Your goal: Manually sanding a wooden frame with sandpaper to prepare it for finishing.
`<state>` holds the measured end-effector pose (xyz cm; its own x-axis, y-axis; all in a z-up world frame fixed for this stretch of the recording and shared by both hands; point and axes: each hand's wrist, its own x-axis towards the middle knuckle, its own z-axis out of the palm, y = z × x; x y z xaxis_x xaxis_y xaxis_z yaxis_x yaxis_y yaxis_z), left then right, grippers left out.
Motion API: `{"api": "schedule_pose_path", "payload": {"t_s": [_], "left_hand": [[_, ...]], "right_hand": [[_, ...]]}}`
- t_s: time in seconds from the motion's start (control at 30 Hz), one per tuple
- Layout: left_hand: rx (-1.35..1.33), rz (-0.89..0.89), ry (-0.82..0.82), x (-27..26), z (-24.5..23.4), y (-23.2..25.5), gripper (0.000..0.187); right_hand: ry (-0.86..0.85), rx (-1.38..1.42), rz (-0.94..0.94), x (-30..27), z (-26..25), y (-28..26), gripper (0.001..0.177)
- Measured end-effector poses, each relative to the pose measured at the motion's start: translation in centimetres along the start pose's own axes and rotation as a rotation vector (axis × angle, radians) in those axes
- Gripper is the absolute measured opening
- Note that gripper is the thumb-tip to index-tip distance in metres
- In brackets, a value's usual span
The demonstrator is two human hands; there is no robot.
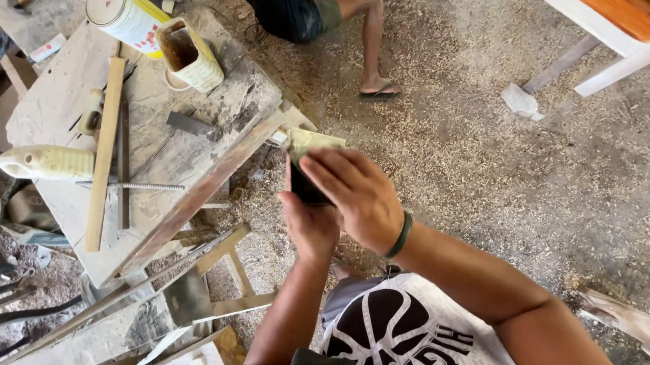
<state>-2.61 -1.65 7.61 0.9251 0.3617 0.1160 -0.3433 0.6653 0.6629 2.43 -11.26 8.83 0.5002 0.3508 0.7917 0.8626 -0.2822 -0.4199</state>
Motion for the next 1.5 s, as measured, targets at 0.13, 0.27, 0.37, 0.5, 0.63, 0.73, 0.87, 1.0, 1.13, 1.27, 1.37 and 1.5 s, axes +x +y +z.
{"api": "schedule_pose_path", "payload": {"t_s": [0.13,0.27,0.37,0.5,0.63,0.73,0.87,1.0,1.13,1.27,1.37,1.5], "left_hand": [[0.164,0.098,0.073,0.2,-6.1,-2.5,0.064],[0.172,0.194,-0.05,0.1,-6.9,-2.4,0.067],[0.268,0.257,-0.01,0.2,-4.3,-1.1,0.068],[0.345,0.329,0.095,0.1,-6.4,-0.5,0.063],[0.64,0.381,0.247,0.4,-9.1,-0.7,0.064],[0.938,0.536,0.092,1.1,-6.0,-1.0,0.063],[1.397,0.953,-0.532,0.1,-2.2,-1.8,0.034],[1.707,0.816,-0.559,0.1,-0.3,-0.9,0.031],[1.813,0.828,-0.456,1.4,-8.2,-4.0,0.031],[1.731,0.89,-0.54,1.1,-4.1,-2.0,0.029],[1.766,0.723,-0.53,2.8,-5.2,-1.6,0.029],[1.764,0.678,-0.397,4.3,-10.1,-2.0,0.021]], "right_hand": [[-0.088,-0.04,0.022,1.7,-2.3,-1.0,0.041],[-0.138,0.057,-0.002,0.5,-1.3,-0.6,0.047],[-0.04,0.018,0.0,1.1,-0.5,1.7,0.047],[-0.081,0.126,0.264,1.6,-2.6,4.5,0.041],[-0.153,0.237,1.099,0.9,-2.7,6.4,0.031],[0.486,1.257,1.089,-1.8,-0.9,8.1,0.026],[0.23,1.846,1.647,-6.4,2.6,7.9,0.034],[0.097,1.857,1.91,-7.8,3.2,6.6,0.033],[-0.165,2.083,1.68,-10.5,2.9,6.9,0.04],[-0.214,2.069,1.653,-9.5,1.8,6.7,0.033],[-0.23,2.0,1.678,-9.6,0.8,6.5,0.032],[-0.262,2.008,1.558,-11.6,0.3,9.0,0.027]]}}
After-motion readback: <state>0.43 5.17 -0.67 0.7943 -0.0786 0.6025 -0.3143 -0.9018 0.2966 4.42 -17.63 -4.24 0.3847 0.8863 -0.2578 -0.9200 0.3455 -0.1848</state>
